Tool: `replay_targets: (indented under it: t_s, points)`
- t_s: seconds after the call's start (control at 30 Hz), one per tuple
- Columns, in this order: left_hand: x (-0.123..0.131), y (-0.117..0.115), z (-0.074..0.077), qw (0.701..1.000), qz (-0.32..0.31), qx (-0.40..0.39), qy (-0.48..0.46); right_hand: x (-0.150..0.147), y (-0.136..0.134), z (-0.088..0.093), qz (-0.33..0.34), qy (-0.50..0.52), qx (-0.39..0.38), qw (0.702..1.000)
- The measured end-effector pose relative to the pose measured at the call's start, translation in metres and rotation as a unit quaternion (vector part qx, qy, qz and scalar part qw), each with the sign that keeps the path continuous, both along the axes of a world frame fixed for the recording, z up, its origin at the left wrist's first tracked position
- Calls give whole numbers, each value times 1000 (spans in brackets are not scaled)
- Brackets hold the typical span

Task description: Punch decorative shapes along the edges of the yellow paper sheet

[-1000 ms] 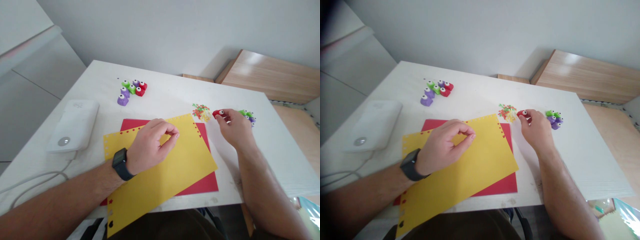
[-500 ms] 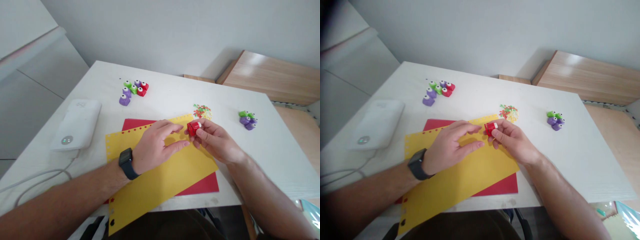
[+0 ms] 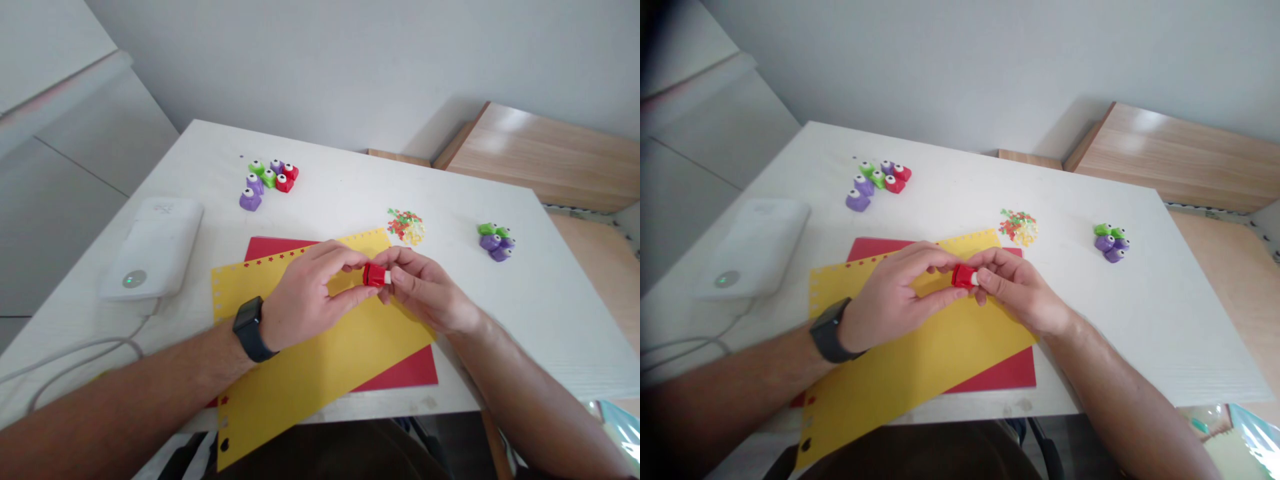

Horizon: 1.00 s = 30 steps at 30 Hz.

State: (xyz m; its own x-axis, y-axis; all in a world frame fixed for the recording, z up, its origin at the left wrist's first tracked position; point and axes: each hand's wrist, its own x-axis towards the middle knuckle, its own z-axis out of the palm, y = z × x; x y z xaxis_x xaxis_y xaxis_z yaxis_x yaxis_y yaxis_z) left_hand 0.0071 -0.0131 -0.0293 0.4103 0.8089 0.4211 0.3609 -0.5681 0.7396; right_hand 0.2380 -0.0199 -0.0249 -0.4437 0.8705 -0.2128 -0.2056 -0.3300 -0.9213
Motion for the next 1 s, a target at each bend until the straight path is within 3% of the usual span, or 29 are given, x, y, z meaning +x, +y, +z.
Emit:
replay_targets:
  t_s: [0.17,0.37,0.57,0.73,1.0]
  points:
    - [0,1,0,1000,-11,6,-5,-1,-1,-4,64,-3,-19,998]
    - [-3,1,-4,999,-10,48,13,0,-2,-1,64,-37,3,997]
    - [-2,0,-3,999,-15,47,22,-6,-5,6,37,-119,85,989]
    - [0,-1,-3,1000,7,0,18,-3,-7,-1,1,-213,194,957]
    - [-4,2,-3,999,-26,-30,13,-2,-9,-4,-16,-267,276,923]
